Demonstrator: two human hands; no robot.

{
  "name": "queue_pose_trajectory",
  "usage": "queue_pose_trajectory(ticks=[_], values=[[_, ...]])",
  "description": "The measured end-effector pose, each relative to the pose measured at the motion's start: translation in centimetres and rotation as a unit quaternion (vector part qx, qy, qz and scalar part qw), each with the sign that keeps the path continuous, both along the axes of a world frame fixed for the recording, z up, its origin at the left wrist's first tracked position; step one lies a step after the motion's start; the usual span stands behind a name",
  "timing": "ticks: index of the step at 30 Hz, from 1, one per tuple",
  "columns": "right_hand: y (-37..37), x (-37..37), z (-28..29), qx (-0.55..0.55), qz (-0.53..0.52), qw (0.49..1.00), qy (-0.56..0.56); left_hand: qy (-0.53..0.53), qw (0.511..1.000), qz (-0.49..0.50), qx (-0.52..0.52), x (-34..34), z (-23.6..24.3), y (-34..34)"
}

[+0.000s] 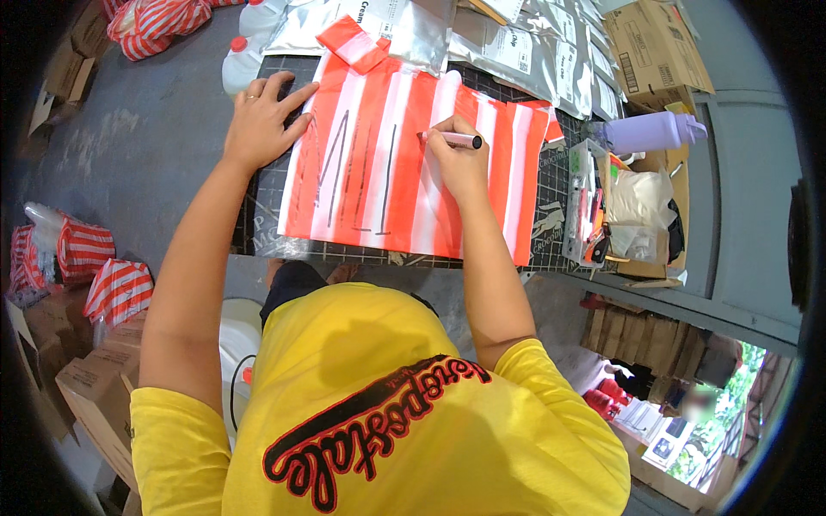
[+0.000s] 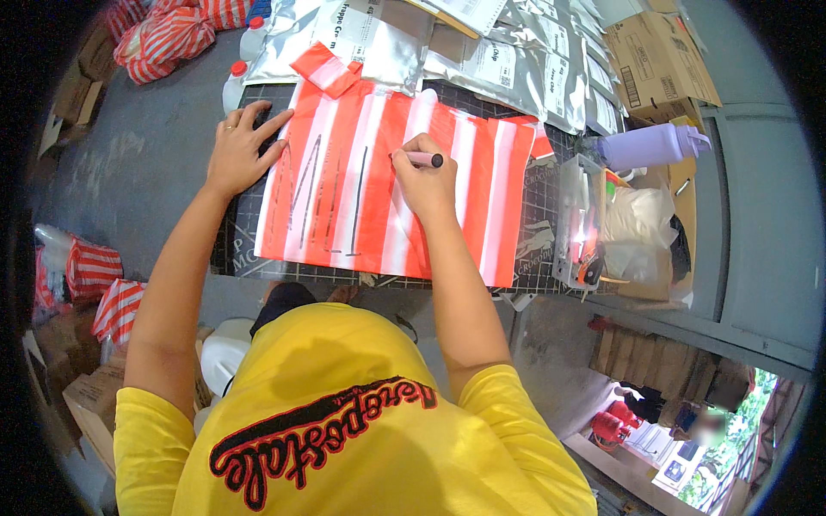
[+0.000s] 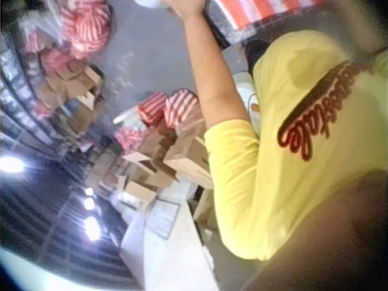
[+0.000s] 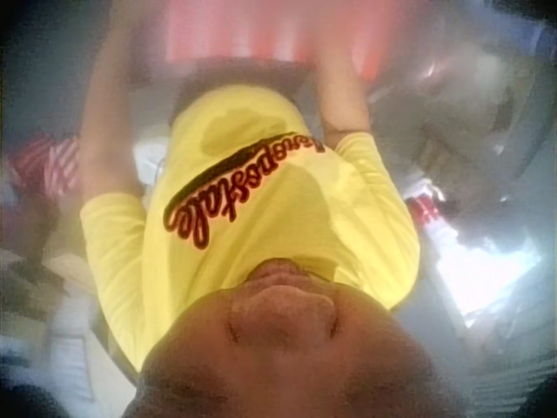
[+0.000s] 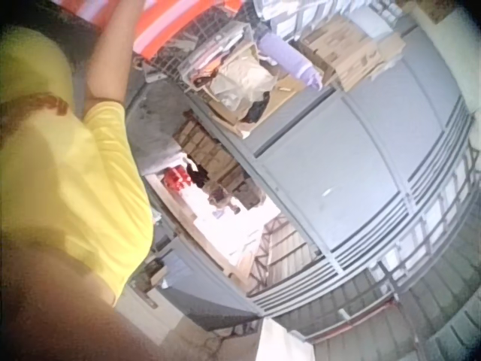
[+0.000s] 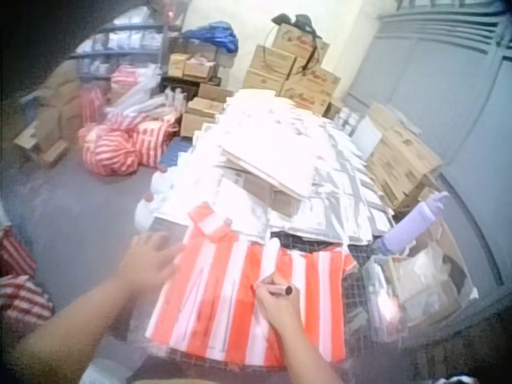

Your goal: The person writes words on red-and-white striped plastic bags using a black marker. They write 'MILK' on one bag and 'MILAGE' on another, then place the bags aside.

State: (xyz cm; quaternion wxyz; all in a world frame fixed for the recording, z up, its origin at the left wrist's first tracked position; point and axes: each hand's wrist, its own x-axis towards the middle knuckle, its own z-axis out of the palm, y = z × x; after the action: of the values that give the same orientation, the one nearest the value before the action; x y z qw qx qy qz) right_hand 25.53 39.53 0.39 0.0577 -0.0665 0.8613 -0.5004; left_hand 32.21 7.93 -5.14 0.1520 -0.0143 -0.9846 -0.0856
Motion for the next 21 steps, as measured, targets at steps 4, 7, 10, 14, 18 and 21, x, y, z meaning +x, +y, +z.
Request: queue_pose_trajectory(ticks=[4,7,10,14,18,21], values=[[-0.1,-0.1,-0.4,-0.001,0.015,1.000,0.011,-0.017,1.000,-0.002,0.009,0.0,0.4,0.1],[0.1,0.7,0.1,-0.001,0.032,0.999,0.012,-0.023,1.000,0.005,0.003,0.0,0.3,0.1],[0.5,2.0,0.3,0.002,0.044,0.999,0.003,-0.017,1.000,0.004,-0.003,0.0,0.2,0.0],[1.5,4.0,0.1,0.001,0.060,0.998,-0.008,-0.014,1.000,0.006,-0.003,-0.1,0.0,0.0],[2.4,6.3,-0.2,-0.025,0.062,0.997,-0.037,0.000,1.000,0.003,-0.005,-0.2,-0.1,0.1],[3.0,8.1,-0.1,-0.035,0.061,0.996,-0.050,-0.011,1.000,0.006,-0.007,-0.2,-0.2,-0.1]])
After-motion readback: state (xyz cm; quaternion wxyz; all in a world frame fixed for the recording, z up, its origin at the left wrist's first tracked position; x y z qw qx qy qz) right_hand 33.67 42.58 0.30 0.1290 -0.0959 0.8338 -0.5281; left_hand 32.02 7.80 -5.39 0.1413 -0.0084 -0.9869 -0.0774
